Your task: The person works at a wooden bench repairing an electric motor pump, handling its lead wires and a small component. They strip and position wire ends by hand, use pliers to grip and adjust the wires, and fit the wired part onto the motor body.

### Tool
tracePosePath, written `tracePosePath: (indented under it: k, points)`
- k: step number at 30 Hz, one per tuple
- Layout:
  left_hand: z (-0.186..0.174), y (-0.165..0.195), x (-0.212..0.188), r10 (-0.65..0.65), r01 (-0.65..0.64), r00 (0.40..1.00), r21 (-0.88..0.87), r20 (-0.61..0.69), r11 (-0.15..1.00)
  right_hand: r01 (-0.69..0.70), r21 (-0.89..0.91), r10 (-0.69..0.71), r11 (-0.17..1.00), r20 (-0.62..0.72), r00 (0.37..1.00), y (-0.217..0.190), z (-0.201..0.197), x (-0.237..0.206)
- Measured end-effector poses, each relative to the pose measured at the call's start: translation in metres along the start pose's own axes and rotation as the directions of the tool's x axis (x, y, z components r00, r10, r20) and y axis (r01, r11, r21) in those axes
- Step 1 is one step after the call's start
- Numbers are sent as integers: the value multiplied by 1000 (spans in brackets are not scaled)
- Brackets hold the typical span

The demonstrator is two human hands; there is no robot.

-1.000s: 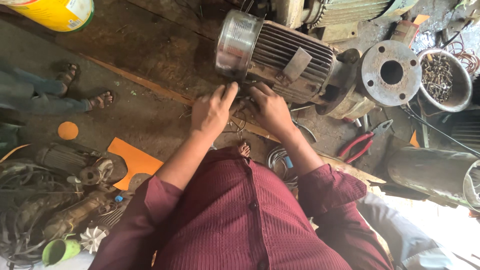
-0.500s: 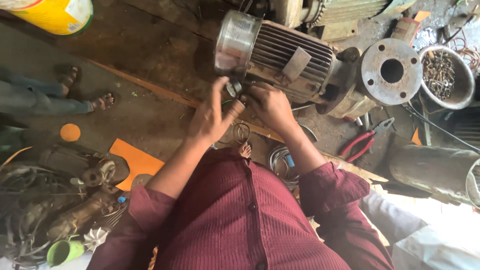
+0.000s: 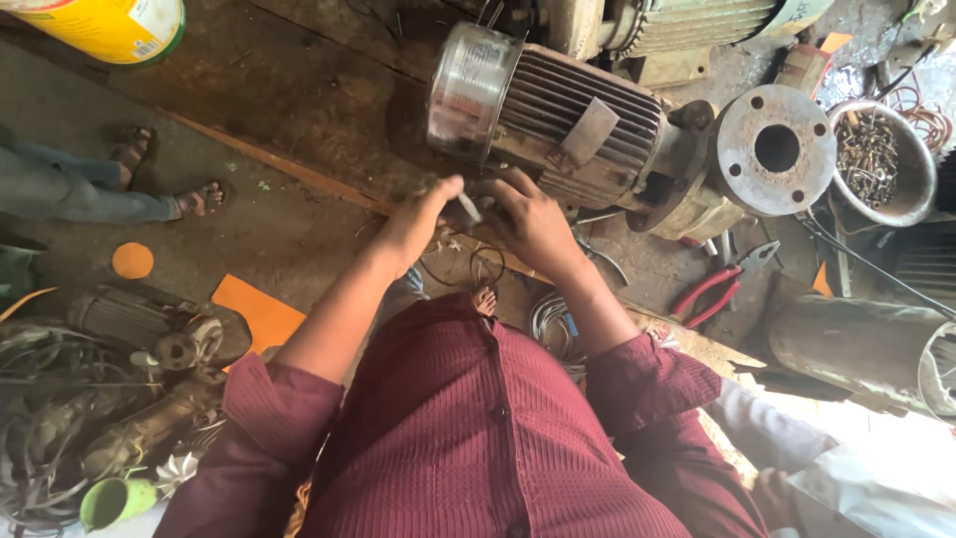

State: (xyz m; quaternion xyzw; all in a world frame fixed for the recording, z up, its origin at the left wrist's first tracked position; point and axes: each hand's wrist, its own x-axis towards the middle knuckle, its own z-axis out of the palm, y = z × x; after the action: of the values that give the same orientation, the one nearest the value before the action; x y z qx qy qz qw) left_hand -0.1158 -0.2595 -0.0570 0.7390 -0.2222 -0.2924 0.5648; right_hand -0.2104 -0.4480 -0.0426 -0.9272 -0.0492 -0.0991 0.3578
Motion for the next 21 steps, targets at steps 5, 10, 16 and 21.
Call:
tracePosePath:
  k: [5,10,16,21]
  points:
    - [10,2,-8,-241,256,966,195,-95,947,-65,-9,62,998,-186,981,-5,7,0]
    - [16,5,-9,2,126,962,453,-273,883,-233,301,339,925,-370,865,-22,29,-14]
    - [9,10,-3,-162,222,966,326,-200,919,-320,827,460,463,84,884,-25,44,-19]
    - [13,12,-3,-107,160,981,364,-162,918,-390,553,444,737,40,895,-24,38,-15]
